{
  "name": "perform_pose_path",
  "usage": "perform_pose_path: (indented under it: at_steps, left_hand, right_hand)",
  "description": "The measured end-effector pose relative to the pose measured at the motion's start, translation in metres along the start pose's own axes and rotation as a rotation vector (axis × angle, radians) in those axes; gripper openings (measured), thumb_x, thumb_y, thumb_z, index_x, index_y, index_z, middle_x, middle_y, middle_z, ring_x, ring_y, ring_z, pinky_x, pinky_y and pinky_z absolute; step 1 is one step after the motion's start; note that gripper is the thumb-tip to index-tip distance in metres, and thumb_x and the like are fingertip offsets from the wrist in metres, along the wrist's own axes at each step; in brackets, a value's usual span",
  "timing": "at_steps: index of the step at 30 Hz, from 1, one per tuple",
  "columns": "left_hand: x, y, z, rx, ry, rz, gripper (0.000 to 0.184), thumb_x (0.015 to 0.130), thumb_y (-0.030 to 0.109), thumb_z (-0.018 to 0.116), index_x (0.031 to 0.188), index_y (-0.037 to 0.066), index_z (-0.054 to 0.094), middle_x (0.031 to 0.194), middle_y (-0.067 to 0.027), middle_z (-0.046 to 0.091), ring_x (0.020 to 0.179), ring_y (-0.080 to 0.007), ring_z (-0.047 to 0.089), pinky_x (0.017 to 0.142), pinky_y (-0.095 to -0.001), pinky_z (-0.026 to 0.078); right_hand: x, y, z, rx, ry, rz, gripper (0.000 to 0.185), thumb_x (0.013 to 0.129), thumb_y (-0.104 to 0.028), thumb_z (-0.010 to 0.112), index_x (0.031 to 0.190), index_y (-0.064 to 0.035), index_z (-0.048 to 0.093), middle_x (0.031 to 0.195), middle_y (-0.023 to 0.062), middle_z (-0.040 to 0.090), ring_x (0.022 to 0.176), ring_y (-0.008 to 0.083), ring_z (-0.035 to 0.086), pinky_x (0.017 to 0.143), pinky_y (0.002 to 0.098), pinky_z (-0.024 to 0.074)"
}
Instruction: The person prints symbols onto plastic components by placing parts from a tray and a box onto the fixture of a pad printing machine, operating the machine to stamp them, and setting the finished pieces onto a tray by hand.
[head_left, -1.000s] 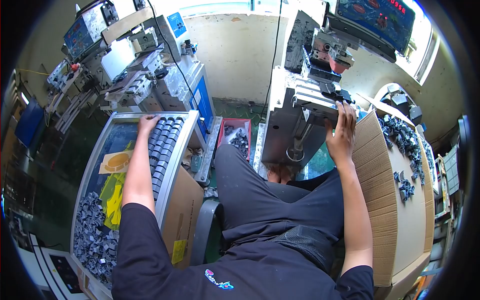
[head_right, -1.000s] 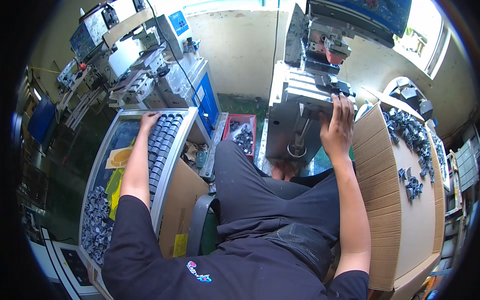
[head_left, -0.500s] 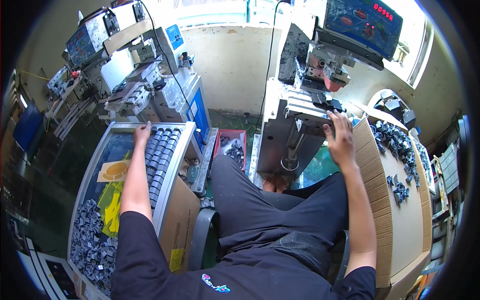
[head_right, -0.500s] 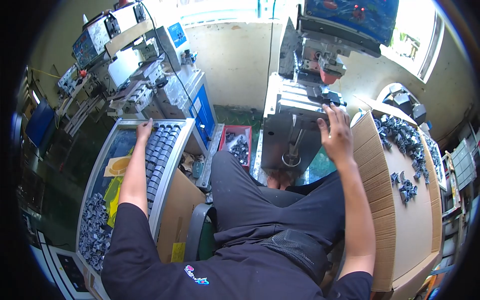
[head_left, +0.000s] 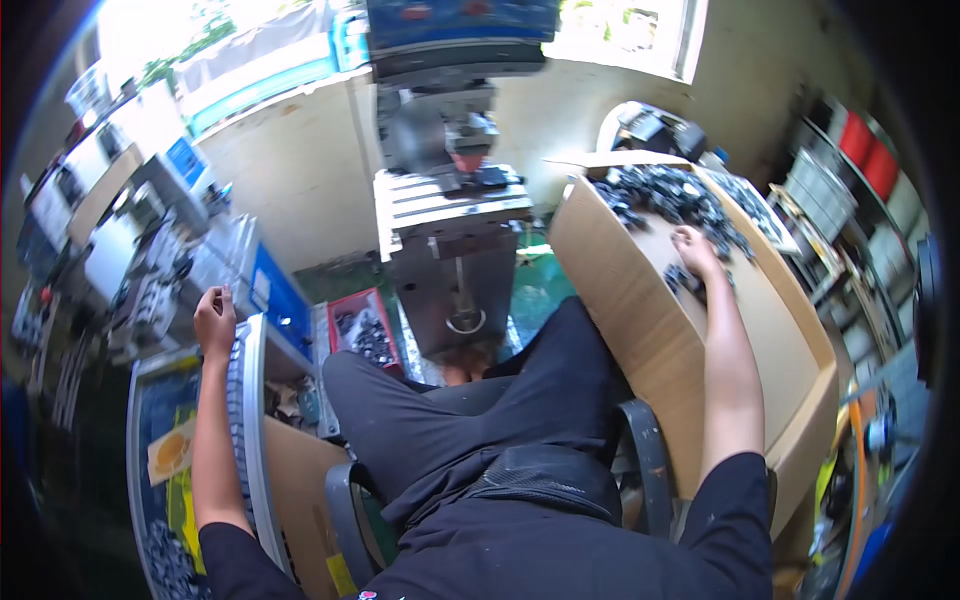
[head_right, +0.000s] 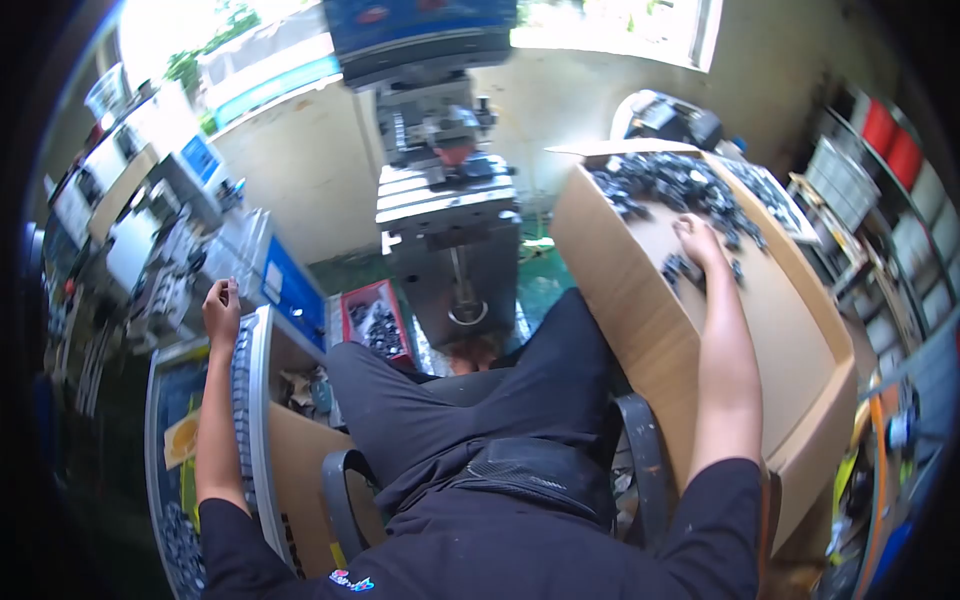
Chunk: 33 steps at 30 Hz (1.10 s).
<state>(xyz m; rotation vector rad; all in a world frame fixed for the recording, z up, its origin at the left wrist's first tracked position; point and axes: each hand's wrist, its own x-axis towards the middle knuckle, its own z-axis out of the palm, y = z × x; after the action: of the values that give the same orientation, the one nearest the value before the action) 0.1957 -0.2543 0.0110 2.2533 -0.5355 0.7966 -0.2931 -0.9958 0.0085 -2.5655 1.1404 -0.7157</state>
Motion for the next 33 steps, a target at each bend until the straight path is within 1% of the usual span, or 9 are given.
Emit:
perform_pose_path:
  at_steps: [3,6,10,14,18,22,26,29,33]
  left_hand:
    - [0.005,0.092,0.023,-0.177,-0.074,0.127,0.032,0.097,0.029,0.060,0.090,-0.001,0.068,0.070,-0.0119,0.064,0.062,-0.0185,0.060,0.061,-0.0349,0.047]
    - [0.012,0.157,0.038,-0.253,-0.118,0.179,0.031,0.097,0.028,0.060,0.094,-0.002,0.068,0.074,-0.0117,0.066,0.066,-0.0159,0.060,0.064,-0.0309,0.047]
    - [0.013,0.263,0.063,-0.521,-0.137,0.282,0.032,0.099,0.029,0.059,0.101,-0.002,0.068,0.080,-0.0121,0.069,0.074,-0.0154,0.065,0.069,-0.0295,0.049]
    - [0.033,0.316,0.115,-0.766,-0.261,0.237,0.028,0.102,0.023,0.051,0.105,-0.002,0.065,0.087,-0.0096,0.069,0.081,-0.0133,0.064,0.074,-0.0262,0.048]
    - [0.044,0.351,0.157,-1.009,-0.420,-0.026,0.026,0.102,0.022,0.050,0.112,-0.001,0.061,0.085,-0.0085,0.068,0.076,-0.0117,0.061,0.072,-0.0267,0.048]
    - [0.029,0.352,0.180,-0.871,-0.360,0.018,0.025,0.101,0.022,0.051,0.111,0.003,0.062,0.088,-0.0068,0.069,0.074,-0.0134,0.061,0.071,-0.0263,0.047]
    - [0.021,0.349,0.179,-0.844,-0.290,0.126,0.025,0.101,0.021,0.050,0.111,0.002,0.063,0.090,-0.0095,0.070,0.083,-0.0161,0.064,0.076,-0.0281,0.048]
    - [0.027,0.341,0.180,-0.787,-0.297,0.089,0.026,0.096,0.019,0.054,0.110,0.000,0.067,0.099,-0.0146,0.072,0.095,-0.0214,0.067,0.085,-0.0315,0.049]
    - [0.020,0.351,0.167,-0.708,-0.431,0.092,0.032,0.090,0.023,0.060,0.112,0.001,0.069,0.102,-0.0165,0.072,0.095,-0.0243,0.069,0.087,-0.0324,0.050]
  right_hand:
    - [-0.012,-0.016,-0.004,0.092,-0.043,0.136,0.033,0.096,-0.031,0.061,0.116,-0.0053,0.067,0.113,0.0164,0.070,0.104,0.0256,0.067,0.091,0.0352,0.0501]
    - [-0.001,-0.002,0.013,0.106,-0.048,0.066,0.032,0.096,-0.033,0.061,0.115,-0.0073,0.069,0.108,0.0174,0.071,0.096,0.0263,0.068,0.086,0.0353,0.0510]
    - [-0.009,-0.048,-0.006,-0.002,-0.086,0.143,0.035,0.092,-0.036,0.065,0.112,-0.0082,0.071,0.108,0.0173,0.071,0.099,0.0275,0.068,0.088,0.0359,0.0511]
    - [-0.014,-0.067,-0.044,-0.280,-0.296,0.235,0.041,0.084,-0.041,0.073,0.110,-0.0094,0.073,0.109,0.0162,0.071,0.099,0.0286,0.069,0.090,0.0391,0.0521]
    - [-0.008,-0.039,-0.060,0.020,-0.500,0.188,0.035,0.081,-0.007,0.075,0.115,-0.0102,0.070,0.102,0.0104,0.072,0.087,0.0137,0.065,0.075,0.0277,0.0532]
    - [-0.014,-0.036,-0.067,0.085,-0.689,0.092,0.042,0.076,-0.004,0.075,0.117,-0.0113,0.072,0.092,0.0018,0.069,0.076,0.0110,0.062,0.068,0.0275,0.0528]
    - [-0.012,-0.042,-0.057,0.017,-0.726,0.049,0.037,0.073,-0.001,0.072,0.110,-0.0059,0.074,0.081,0.0013,0.070,0.068,0.0094,0.060,0.063,0.0255,0.0514]
    - [-0.010,-0.037,-0.051,0.021,-0.732,0.051,0.028,0.077,-0.007,0.076,0.104,-0.0038,0.071,0.090,0.0052,0.072,0.076,0.0119,0.064,0.066,0.0261,0.0530]
    - [-0.023,-0.052,-0.064,0.030,-0.428,0.139,0.022,0.087,-0.010,0.070,0.105,-0.0039,0.059,0.086,0.0061,0.066,0.072,0.0130,0.063,0.059,0.0304,0.0531]
